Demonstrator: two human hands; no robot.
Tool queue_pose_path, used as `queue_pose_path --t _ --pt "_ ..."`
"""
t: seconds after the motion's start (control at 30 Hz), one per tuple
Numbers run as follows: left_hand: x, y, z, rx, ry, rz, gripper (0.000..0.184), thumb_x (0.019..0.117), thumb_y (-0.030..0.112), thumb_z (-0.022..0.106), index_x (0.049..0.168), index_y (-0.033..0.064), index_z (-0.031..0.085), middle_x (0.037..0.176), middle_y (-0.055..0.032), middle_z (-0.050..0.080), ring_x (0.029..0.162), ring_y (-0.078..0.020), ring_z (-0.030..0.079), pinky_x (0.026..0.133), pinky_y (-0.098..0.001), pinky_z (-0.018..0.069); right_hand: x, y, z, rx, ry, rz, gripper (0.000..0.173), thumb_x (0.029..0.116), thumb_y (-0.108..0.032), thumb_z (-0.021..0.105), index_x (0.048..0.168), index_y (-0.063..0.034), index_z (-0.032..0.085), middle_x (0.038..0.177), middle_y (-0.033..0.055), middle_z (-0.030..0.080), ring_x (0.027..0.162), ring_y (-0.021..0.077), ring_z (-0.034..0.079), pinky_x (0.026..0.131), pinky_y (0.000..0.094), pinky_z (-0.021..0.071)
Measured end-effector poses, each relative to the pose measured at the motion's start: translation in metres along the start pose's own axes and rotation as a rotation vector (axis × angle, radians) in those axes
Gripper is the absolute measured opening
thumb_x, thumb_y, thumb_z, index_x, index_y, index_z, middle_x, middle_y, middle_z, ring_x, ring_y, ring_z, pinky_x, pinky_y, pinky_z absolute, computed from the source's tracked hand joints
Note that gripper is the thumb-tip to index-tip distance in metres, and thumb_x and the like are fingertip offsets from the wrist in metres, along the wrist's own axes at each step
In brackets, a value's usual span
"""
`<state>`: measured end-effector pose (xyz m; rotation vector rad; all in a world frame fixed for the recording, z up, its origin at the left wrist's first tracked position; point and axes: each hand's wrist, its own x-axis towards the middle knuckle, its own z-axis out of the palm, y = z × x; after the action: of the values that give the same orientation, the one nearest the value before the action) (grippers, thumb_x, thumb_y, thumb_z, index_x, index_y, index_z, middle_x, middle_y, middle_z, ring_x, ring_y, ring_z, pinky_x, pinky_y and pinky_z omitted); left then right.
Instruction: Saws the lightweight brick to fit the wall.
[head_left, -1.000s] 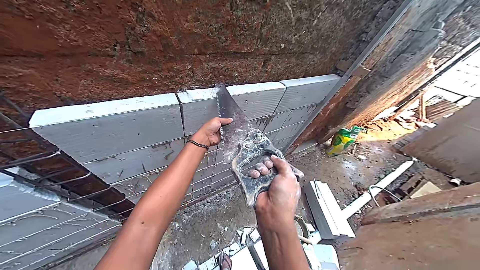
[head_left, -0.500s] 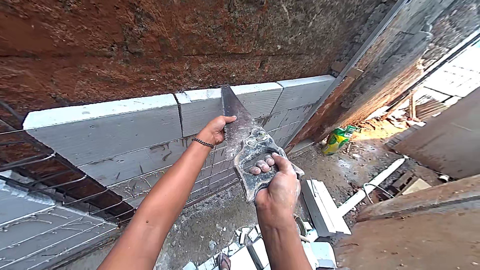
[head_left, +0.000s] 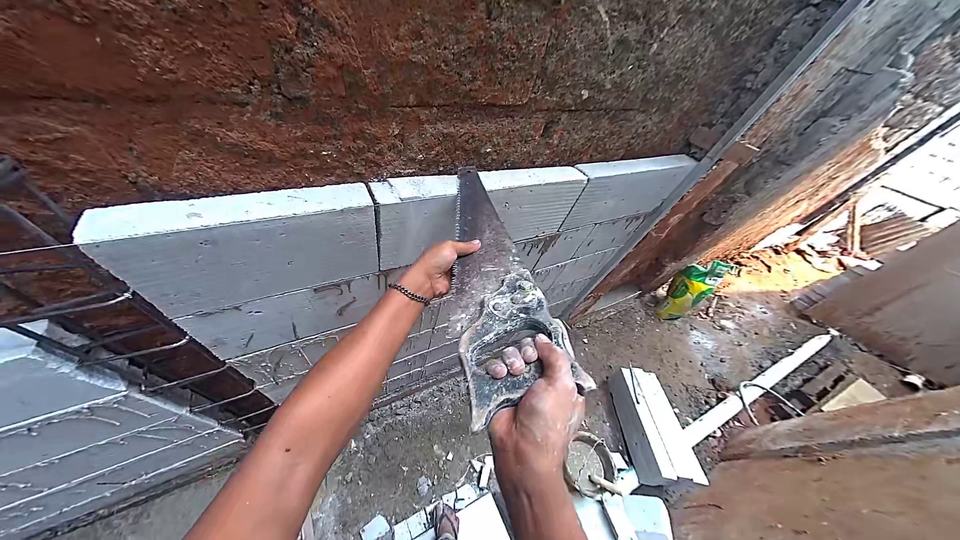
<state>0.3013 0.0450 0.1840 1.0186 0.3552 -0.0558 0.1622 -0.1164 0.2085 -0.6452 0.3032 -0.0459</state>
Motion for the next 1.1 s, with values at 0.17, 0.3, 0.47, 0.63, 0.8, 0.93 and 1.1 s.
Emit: queue_pose_path --t 0.17,0.3,0.47,0.63,0.8,0.93,1.1 --pt "-0.043 -0.001 -0.024 0.019 0.055 0.012 0.027 0.1024 0.027 0.059 0.118 0.0061 0.064 0.093 -0.0096 0.072 0.076 -0.0161 0.071 0.063 -0.0317 0.0595 -0.032 0.010 -0.014 0.029 -0.049 0.052 0.015 0.1073 -0.006 0.038 0.117 -0.0031 0.050 0.060 0.0015 0.050 0.040 0.0109 0.053 0.036 0.0276 0.0513" --pt "-0.007 0.004 -0.001 -0.013 0.014 -0.029 0.027 0.1029 0.022 0.058 0.122 0.0033 0.060 0.099 -0.0131 0.070 0.083 -0.0200 0.070 0.072 -0.0357 0.0600 -0.002 -0.009 -0.002 0.017 -0.010 0.007 0.018 0.1062 -0.009 0.041 0.092 -0.0061 0.050 0.057 0.0005 0.048 0.039 0.0106 0.051 0.037 0.0261 0.0498" --pt "-0.042 -0.001 -0.023 0.005 0.068 0.028 0.028 0.1021 0.029 0.059 0.118 0.0065 0.064 0.094 -0.0098 0.072 0.076 -0.0171 0.071 0.063 -0.0324 0.0595 -0.032 0.007 -0.009 -0.007 -0.083 0.075 0.016 0.1070 -0.006 0.039 0.119 -0.0034 0.050 0.062 0.0016 0.049 0.042 0.0112 0.052 0.039 0.0279 0.0515" --pt "-0.043 0.000 -0.018 -0.046 0.088 0.024 0.025 0.1022 0.022 0.059 0.120 0.0038 0.062 0.097 -0.0122 0.071 0.081 -0.0190 0.071 0.068 -0.0343 0.0604 -0.020 -0.007 -0.012 0.008 -0.046 0.078 0.014 0.1074 -0.009 0.039 0.103 -0.0045 0.052 0.058 0.0001 0.049 0.039 0.0099 0.052 0.036 0.0262 0.0503" --pt "-0.011 0.003 -0.009 -0.012 0.056 -0.003 0.028 0.1018 0.023 0.060 0.122 0.0037 0.061 0.098 -0.0127 0.070 0.083 -0.0197 0.070 0.071 -0.0354 0.0599 -0.009 0.002 -0.003 0.014 -0.018 0.040 0.014 0.1058 -0.008 0.041 0.095 -0.0051 0.050 0.057 0.0012 0.048 0.038 0.0119 0.050 0.036 0.0278 0.0498" --pt "-0.063 -0.008 -0.039 -0.021 0.101 0.044 0.026 0.1008 0.028 0.061 0.117 0.0075 0.065 0.093 -0.0086 0.073 0.075 -0.0158 0.071 0.060 -0.0311 0.0594 -0.046 0.015 -0.019 0.009 -0.073 0.109 0.025 0.1057 -0.003 0.040 0.129 -0.0016 0.048 0.061 0.0026 0.048 0.040 0.0121 0.053 0.037 0.0291 0.0512" --pt "-0.030 0.003 -0.006 -0.028 0.055 0.021 0.024 0.1029 0.021 0.057 0.119 0.0041 0.061 0.095 -0.0113 0.070 0.079 -0.0179 0.070 0.068 -0.0332 0.0598 -0.014 -0.014 -0.005 0.018 -0.033 0.057 0.015 0.1071 -0.009 0.040 0.098 -0.0052 0.051 0.058 0.0004 0.049 0.040 0.0101 0.052 0.037 0.0262 0.0510"
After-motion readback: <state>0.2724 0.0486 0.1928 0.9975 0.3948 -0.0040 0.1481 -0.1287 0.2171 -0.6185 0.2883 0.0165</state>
